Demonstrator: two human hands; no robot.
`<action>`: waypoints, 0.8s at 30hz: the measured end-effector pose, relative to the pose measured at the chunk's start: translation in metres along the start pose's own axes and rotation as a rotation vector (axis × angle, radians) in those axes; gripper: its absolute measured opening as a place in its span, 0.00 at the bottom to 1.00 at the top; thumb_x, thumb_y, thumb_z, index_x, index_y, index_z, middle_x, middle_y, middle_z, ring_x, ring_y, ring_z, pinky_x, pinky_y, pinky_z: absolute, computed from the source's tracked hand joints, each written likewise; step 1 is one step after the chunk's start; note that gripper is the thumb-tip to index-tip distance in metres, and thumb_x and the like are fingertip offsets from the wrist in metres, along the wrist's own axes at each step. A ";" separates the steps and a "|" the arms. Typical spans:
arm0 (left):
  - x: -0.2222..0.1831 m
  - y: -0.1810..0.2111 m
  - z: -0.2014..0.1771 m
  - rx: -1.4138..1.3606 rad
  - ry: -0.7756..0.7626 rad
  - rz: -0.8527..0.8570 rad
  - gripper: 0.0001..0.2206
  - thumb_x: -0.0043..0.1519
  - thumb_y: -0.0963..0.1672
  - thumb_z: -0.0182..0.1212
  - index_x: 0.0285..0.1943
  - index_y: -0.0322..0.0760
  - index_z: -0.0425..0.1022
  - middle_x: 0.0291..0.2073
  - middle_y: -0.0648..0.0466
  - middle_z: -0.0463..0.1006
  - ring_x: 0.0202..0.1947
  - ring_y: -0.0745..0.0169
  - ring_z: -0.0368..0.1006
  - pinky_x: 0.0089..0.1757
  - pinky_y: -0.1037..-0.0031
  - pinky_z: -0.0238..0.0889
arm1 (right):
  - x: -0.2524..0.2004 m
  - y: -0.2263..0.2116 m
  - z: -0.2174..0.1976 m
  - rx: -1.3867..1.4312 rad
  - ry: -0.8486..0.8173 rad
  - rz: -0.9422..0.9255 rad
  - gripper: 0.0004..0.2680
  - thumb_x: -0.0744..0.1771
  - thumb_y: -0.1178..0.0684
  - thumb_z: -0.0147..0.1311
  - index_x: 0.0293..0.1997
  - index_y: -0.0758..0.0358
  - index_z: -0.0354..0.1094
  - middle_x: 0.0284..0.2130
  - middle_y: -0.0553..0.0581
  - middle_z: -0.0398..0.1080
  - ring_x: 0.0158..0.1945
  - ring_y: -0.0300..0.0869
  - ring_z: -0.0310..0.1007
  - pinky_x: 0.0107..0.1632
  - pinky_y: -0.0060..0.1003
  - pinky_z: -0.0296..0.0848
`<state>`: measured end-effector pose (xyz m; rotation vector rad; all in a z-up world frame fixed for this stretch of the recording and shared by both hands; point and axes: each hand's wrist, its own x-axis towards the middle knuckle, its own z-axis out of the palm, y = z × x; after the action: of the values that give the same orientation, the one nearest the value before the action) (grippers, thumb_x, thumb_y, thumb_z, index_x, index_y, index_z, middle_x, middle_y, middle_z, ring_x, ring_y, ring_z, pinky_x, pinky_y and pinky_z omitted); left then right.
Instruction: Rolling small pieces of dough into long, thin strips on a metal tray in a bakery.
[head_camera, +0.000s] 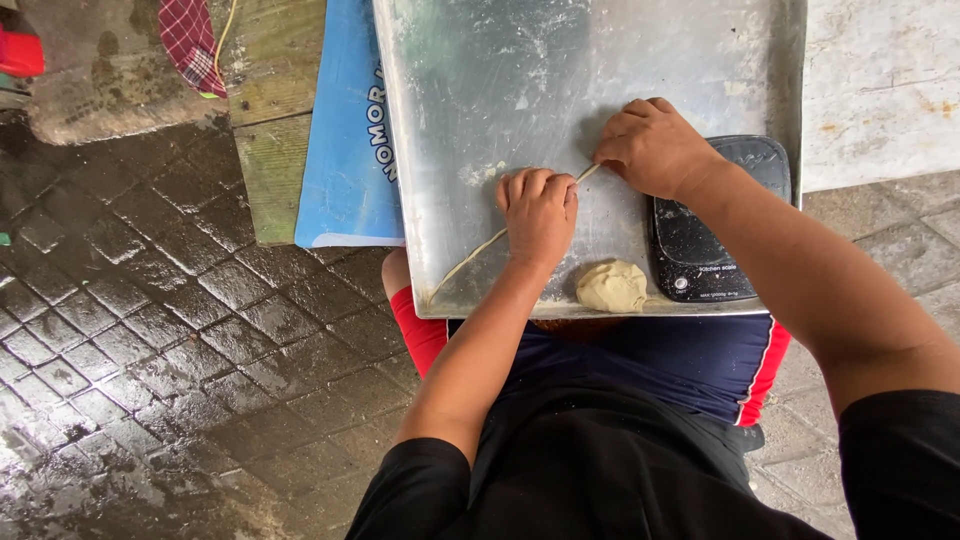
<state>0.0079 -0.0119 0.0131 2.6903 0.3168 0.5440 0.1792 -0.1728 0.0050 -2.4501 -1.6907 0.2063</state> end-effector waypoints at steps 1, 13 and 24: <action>0.001 0.000 -0.001 -0.004 0.001 0.001 0.03 0.58 0.44 0.70 0.37 0.51 0.80 0.38 0.62 0.75 0.49 0.56 0.67 0.59 0.56 0.54 | 0.001 0.001 0.002 0.004 0.017 -0.012 0.05 0.67 0.46 0.61 0.45 0.38 0.80 0.45 0.40 0.75 0.54 0.49 0.69 0.58 0.46 0.66; 0.002 0.000 -0.002 -0.007 0.023 0.020 0.04 0.57 0.44 0.71 0.36 0.51 0.80 0.37 0.62 0.74 0.48 0.56 0.67 0.57 0.58 0.54 | 0.004 0.002 0.003 -0.032 0.056 -0.076 0.05 0.69 0.48 0.58 0.47 0.38 0.79 0.43 0.38 0.74 0.50 0.46 0.68 0.55 0.43 0.66; -0.002 -0.004 -0.005 0.001 -0.005 0.035 0.05 0.58 0.45 0.73 0.38 0.52 0.80 0.39 0.63 0.74 0.50 0.57 0.67 0.61 0.56 0.51 | -0.007 0.014 -0.024 0.001 0.064 0.046 0.13 0.67 0.56 0.56 0.54 0.41 0.78 0.49 0.47 0.77 0.53 0.51 0.71 0.57 0.47 0.68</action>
<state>0.0040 -0.0076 0.0152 2.7022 0.2684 0.5476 0.1943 -0.1853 0.0255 -2.4688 -1.6098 0.1323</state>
